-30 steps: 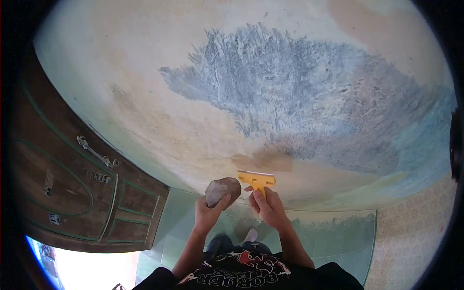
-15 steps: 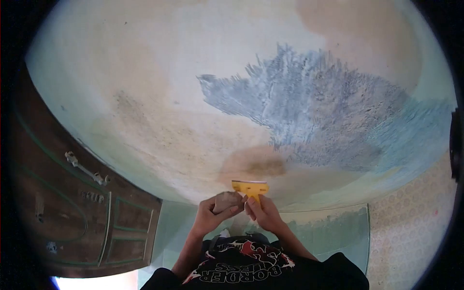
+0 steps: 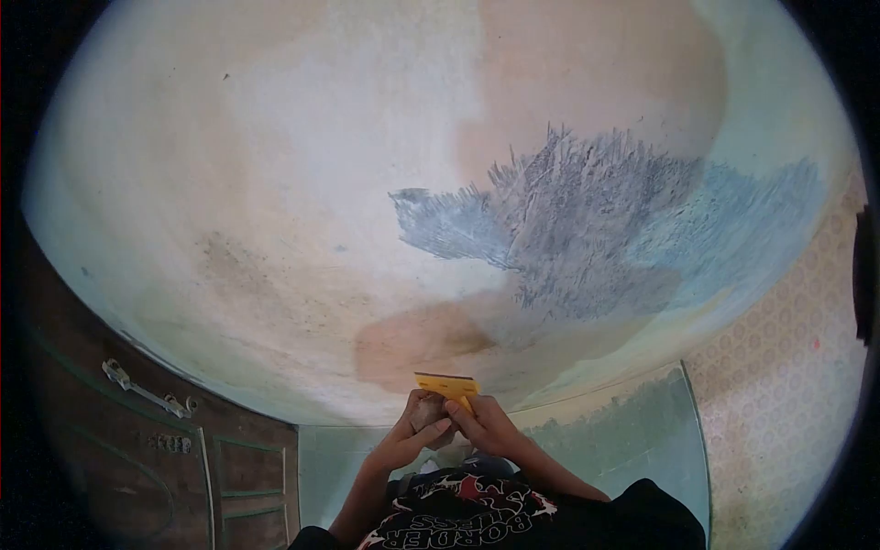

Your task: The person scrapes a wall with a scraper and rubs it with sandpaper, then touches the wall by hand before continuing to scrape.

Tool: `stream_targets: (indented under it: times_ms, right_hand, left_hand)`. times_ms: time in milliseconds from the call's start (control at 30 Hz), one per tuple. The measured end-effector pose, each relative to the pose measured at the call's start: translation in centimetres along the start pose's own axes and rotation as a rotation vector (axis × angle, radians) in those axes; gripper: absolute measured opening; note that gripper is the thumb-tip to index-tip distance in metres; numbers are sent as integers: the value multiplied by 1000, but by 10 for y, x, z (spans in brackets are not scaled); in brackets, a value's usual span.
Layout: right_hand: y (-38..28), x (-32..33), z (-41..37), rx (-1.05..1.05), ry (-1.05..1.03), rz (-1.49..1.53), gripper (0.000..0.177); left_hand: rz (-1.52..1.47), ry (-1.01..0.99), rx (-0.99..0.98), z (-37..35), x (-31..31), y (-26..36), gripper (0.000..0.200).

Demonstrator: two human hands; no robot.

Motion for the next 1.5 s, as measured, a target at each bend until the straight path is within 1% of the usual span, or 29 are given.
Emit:
stream_targets:
  times_ms: [100, 167, 300, 367, 400, 467, 500, 567, 600, 633, 700, 733, 800, 833, 867, 900, 933, 967, 1000, 1033, 1067, 1133, 1167, 1233, 1300, 1367, 1433, 1467, 1500]
  right_hand:
    - [-8, -2, 5, -7, -28, -97, 45]
    - [-1, -5, 6, 4, 13, -49, 45]
    - [4, -12, 2, -78, -20, 11, 43]
    - [10, -13, 2, -65, 1, 61, 40]
    - [14, -12, 3, -64, 2, 65, 40]
    - [15, -6, 7, 40, 92, 24, 36]
    - [14, -6, 8, 41, 98, 29, 36]
    - [11, -1, 12, 17, 133, 91, 35]
    - [9, -1, 13, 18, 137, 94, 35]
    - [8, -1, 14, 19, 124, 72, 35]
    - [3, -6, 14, 22, 113, 51, 36]
    - [0, -9, 14, 21, 114, 39, 39]
    - [-2, -13, 15, 23, 120, 27, 42]
    - [-2, -15, 16, 41, 100, 35, 46]
    - [-2, -17, 16, 58, 80, 44, 51]
    - [-3, -18, 16, 60, 84, 43, 51]
    - [-2, -20, 16, 48, 75, 92, 52]
    - [-1, -22, 15, 35, 65, 141, 54]
    - [2, -23, 15, 36, 68, 140, 54]
    - [8, -23, 16, 17, 71, 156, 58]
    - [12, -23, 17, -2, 73, 172, 63]
    - [12, -24, 17, -1, 98, 163, 63]
    - [11, -23, 17, 0, 120, 155, 62]
    - [6, -25, 16, -13, 141, 129, 61]
    - [-2, -22, 13, -24, 163, 103, 60]
    - [-9, -20, 12, -68, 132, 47, 60]
    - [-20, -19, 9, -47, 120, 41, 62]
    - [-24, -19, 8, -24, 110, 34, 63]
    - [-23, -20, 8, -25, 108, 33, 63]
  left_hand:
    - [-54, -23, 21, -3, 6, 2, 40]
    - [40, 47, 62, -2, 17, -5, 44]
    - [-26, -14, 91, -1, 13, 10, 41]
    - [64, -14, 167, -2, 16, 12, 36]
    - [67, -15, 170, -1, 18, 9, 36]
    - [152, 144, -34, 3, 33, 17, 30]
    - [156, 139, -31, 3, 33, 19, 30]
    - [-14, 348, 3, -1, 43, 26, 28]
    - [35, 409, -50, -3, 45, 26, 26]
    - [38, 406, -50, -2, 45, 24, 26]
    - [120, 448, -182, -4, 46, 30, 23]
    - [122, 445, -183, -3, 45, 28, 23]
    - [25, 384, -232, -1, 39, 24, 22]
    - [27, 380, -232, -1, 34, 23, 22]
    - [-39, 383, -261, -1, 30, 22, 25]
    - [-105, 386, -290, 0, 25, 22, 28]
    - [-169, 377, -301, 0, 20, 22, 36]
    - [-169, 373, -301, 1, 17, 17, 36]
    - [-180, 425, -312, 0, 17, 9, 39]
    - [-191, 477, -324, -1, 19, 7, 44]
    - [-193, 475, -324, -1, 19, 7, 44]
    - [-442, 370, -376, 3, 15, 12, 52]
    - [-445, 372, -376, 3, 16, 15, 52]
    - [-534, 304, -374, 5, 14, 20, 53]
    - [-481, 332, -347, 4, 16, 24, 50]
    - [-427, 360, -320, 3, 21, 21, 47]
    - [-237, 418, -398, 1, 30, 20, 37]
    - [-239, 420, -398, 0, 30, 20, 37]
    - [-258, 422, -392, 0, 29, 19, 31]
Point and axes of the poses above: each hand's wrist, its own z-axis towards the middle knuckle, its own x-axis out of the back of the hand, y = z × x, the point moved 6 cm from there along z, towards the middle knuckle, and after that the axes turned 6 degrees about -y, right-handed, at the moved point
